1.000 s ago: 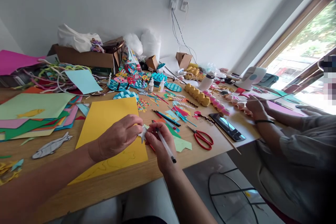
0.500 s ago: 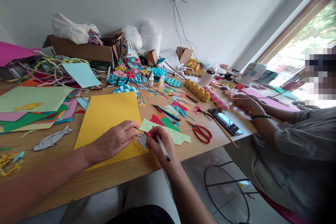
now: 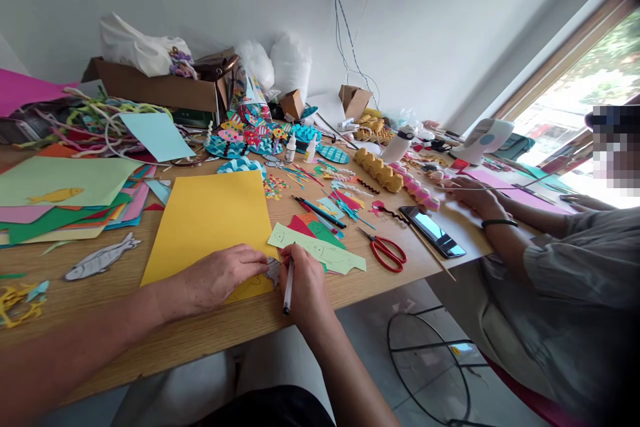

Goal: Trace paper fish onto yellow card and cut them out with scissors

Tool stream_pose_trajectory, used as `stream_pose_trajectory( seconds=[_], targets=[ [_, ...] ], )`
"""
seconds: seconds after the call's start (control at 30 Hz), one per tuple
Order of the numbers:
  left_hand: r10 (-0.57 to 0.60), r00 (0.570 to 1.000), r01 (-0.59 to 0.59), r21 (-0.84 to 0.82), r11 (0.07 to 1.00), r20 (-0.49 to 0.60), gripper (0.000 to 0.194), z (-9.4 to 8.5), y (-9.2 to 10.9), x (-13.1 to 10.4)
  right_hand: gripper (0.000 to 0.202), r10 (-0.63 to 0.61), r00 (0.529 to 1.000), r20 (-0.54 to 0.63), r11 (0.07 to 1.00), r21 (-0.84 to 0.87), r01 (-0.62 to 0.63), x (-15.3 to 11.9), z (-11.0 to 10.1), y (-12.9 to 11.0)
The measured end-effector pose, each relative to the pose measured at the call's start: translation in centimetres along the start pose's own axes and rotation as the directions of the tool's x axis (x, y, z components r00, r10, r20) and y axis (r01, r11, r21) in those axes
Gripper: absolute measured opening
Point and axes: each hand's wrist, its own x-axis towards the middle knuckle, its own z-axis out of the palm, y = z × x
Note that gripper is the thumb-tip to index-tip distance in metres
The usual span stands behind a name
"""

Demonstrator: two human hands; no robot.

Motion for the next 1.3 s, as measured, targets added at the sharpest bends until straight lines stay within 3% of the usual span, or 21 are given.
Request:
stream_pose_trajectory(
  seconds=[0.3, 0.53, 0.8, 1.0, 1.1, 1.2, 1.3],
  targets=[
    [0.004, 0.999, -0.003, -0.035, 0.999, 0.034, 0.034, -0.7, 0.2, 0.9, 0.023, -0.005, 0.992, 0.127, 1.0, 0.001, 0.005, -0.1, -0.9, -0.2],
    [0.004, 0.999, -0.003, -0.024, 1.0, 0.032, 0.034, 0.3, -0.8, 0.5, 0.022, -0.013, 0.976, 0.218, 0.998, 0.056, 0.001, 0.1, -1.9, -0.3],
    [0.003, 1.0, -0.003, 0.007, 1.0, -0.002, 0.038, 0.8, -1.1, 0.1, 0.021, -0.109, 0.983, 0.146, 0.988, 0.121, 0.092, 0.0, -2.3, 1.0],
    [0.03, 0.999, -0.029, 0.077, 0.997, -0.019, 0.039, 1.1, -1.2, 0.0, 0.026, -0.23, 0.95, 0.213, 0.97, 0.134, 0.204, -1.0, -2.7, 1.3],
    [0.007, 1.0, -0.007, 0.014, 1.0, -0.011, 0.039, 1.1, -1.1, 0.1, 0.028, -0.272, 0.931, 0.243, 0.959, 0.151, 0.241, -1.1, -2.7, 1.3],
    [-0.037, 0.999, 0.037, -0.091, 0.995, 0.004, 0.041, 0.5, -1.3, 0.3, 0.026, -0.271, 0.927, 0.261, 0.96, 0.15, 0.238, -0.9, -2.7, 1.3],
    [-0.091, 0.996, 0.089, -0.134, 0.987, -0.008, 0.045, -1.4, -2.0, 0.4, 0.023, -0.257, 0.927, 0.275, 0.965, 0.13, 0.229, -0.9, -2.6, 1.2]
  ],
)
